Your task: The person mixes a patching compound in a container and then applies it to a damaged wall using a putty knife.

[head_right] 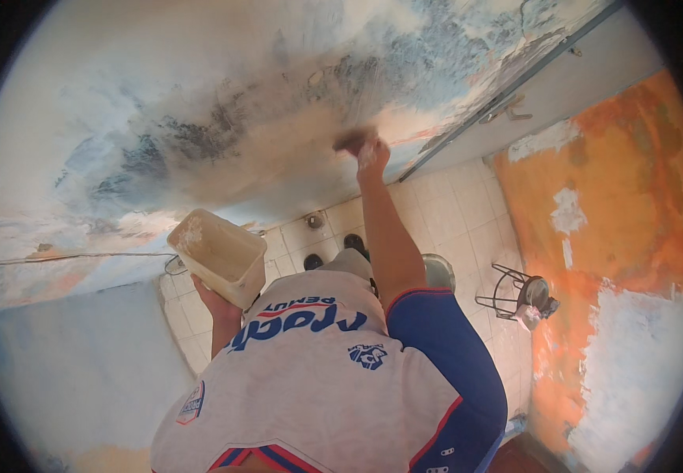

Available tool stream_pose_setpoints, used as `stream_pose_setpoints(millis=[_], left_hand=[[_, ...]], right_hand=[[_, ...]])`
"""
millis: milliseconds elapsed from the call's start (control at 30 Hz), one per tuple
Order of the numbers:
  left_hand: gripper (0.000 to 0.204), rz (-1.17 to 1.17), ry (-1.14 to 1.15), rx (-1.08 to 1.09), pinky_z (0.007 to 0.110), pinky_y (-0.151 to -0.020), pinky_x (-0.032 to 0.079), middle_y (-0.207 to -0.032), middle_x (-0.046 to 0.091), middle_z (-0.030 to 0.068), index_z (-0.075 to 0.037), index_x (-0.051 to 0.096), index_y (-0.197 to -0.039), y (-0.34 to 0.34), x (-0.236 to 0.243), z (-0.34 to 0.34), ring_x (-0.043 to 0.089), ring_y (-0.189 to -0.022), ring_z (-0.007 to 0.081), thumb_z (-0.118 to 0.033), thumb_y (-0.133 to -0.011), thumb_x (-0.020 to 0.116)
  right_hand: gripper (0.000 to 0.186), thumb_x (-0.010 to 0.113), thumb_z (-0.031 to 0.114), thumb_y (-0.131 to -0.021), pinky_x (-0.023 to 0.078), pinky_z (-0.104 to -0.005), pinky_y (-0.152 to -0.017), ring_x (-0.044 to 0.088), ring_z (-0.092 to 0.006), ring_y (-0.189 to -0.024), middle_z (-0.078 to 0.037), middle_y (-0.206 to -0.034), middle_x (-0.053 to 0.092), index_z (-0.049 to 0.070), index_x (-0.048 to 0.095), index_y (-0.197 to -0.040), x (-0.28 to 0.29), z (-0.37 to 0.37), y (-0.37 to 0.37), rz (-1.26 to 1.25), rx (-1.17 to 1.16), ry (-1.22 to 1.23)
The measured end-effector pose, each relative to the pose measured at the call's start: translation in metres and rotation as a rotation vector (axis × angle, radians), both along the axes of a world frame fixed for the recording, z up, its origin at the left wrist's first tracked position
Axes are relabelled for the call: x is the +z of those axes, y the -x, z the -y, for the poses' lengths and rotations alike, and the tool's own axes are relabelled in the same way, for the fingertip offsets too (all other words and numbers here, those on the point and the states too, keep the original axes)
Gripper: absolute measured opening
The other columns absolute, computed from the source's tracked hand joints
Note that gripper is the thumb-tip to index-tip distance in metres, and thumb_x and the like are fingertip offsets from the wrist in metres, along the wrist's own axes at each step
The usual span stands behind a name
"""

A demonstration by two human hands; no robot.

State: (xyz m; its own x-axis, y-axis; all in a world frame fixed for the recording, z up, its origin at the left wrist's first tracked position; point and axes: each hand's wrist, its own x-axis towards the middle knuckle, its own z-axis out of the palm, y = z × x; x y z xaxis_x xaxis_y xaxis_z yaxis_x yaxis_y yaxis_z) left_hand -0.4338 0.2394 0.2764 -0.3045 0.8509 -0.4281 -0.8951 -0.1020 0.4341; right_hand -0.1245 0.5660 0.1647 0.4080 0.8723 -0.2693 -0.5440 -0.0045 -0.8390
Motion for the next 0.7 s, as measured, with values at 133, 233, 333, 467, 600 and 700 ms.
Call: stream_pose_setpoints(millis=[133, 233, 333, 467, 600, 700], left_hand=[[0.067, -0.031, 0.002, 0.036, 0.046, -0.115, 0.036, -0.153, 0.040, 0.0090, -0.014, 0.033, -0.152, 0.005, -0.002, 0.000, 0.040, -0.139, 0.0317, -0.059, -0.102, 0.027], [0.067, -0.023, 0.052, -0.006, 0.046, -0.115, 0.036, -0.153, 0.040, 0.0086, -0.015, 0.033, -0.152, 0.002, 0.006, -0.005, 0.041, -0.139, 0.0313, -0.059, -0.103, 0.027], [0.067, -0.031, -0.003, -0.007, 0.046, -0.115, 0.036, -0.153, 0.040, 0.0081, -0.015, 0.032, -0.153, 0.006, 0.000, -0.013, 0.040, -0.139, 0.0312, -0.059, -0.103, 0.027], [0.066, -0.036, -0.072, 0.013, 0.047, -0.115, 0.036, -0.154, 0.039, 0.0077, -0.016, 0.032, -0.153, 0.005, 0.003, -0.019, 0.040, -0.140, 0.0312, -0.059, -0.103, 0.026], [0.066, -0.080, 0.005, 0.047, 0.047, -0.116, 0.035, -0.155, 0.038, 0.0075, -0.018, 0.031, -0.154, 0.007, 0.006, -0.011, 0.038, -0.141, 0.0314, -0.060, -0.103, 0.024], [0.067, -0.114, 0.060, 0.027, 0.047, -0.116, 0.035, -0.155, 0.037, 0.0073, -0.019, 0.031, -0.154, -0.001, 0.022, -0.017, 0.038, -0.141, 0.0315, -0.061, -0.102, 0.024]], right_hand=[[0.027, 0.044, 0.014, -0.095, 0.058, -0.0502, -0.067, 0.063, -0.0313, -0.059, -0.016, -0.067, 0.061, -0.001, 0.061, -0.081, 0.214, -0.006, -0.008, 0.010, 0.025, -0.226], [0.015, 0.052, 0.008, -0.089, 0.056, -0.0454, -0.075, 0.067, -0.0301, -0.069, -0.018, -0.084, 0.065, -0.006, 0.059, -0.090, 0.335, 0.034, -0.045, 0.133, 0.217, -0.630], [0.016, 0.052, 0.008, -0.088, 0.054, -0.0428, -0.085, 0.067, -0.0295, -0.088, -0.018, -0.097, 0.066, -0.006, 0.058, -0.093, 0.349, 0.042, -0.051, -0.071, -0.071, -0.510], [0.018, 0.051, 0.009, -0.089, 0.054, -0.0416, -0.089, 0.066, -0.0275, -0.097, -0.015, -0.102, 0.065, -0.002, 0.059, -0.100, 0.214, 0.052, -0.060, -0.151, -0.042, -0.382], [0.022, 0.051, 0.017, -0.091, 0.057, -0.0380, -0.059, 0.067, -0.0234, -0.070, -0.010, -0.088, 0.070, 0.002, 0.067, -0.093, 0.039, 0.070, -0.053, -0.048, 0.014, 0.166], [0.030, 0.049, 0.024, -0.096, 0.055, -0.0340, -0.056, 0.067, -0.0208, -0.066, -0.012, -0.081, 0.069, 0.002, 0.068, -0.089, -0.008, 0.062, -0.064, 0.035, -0.027, 0.293]])
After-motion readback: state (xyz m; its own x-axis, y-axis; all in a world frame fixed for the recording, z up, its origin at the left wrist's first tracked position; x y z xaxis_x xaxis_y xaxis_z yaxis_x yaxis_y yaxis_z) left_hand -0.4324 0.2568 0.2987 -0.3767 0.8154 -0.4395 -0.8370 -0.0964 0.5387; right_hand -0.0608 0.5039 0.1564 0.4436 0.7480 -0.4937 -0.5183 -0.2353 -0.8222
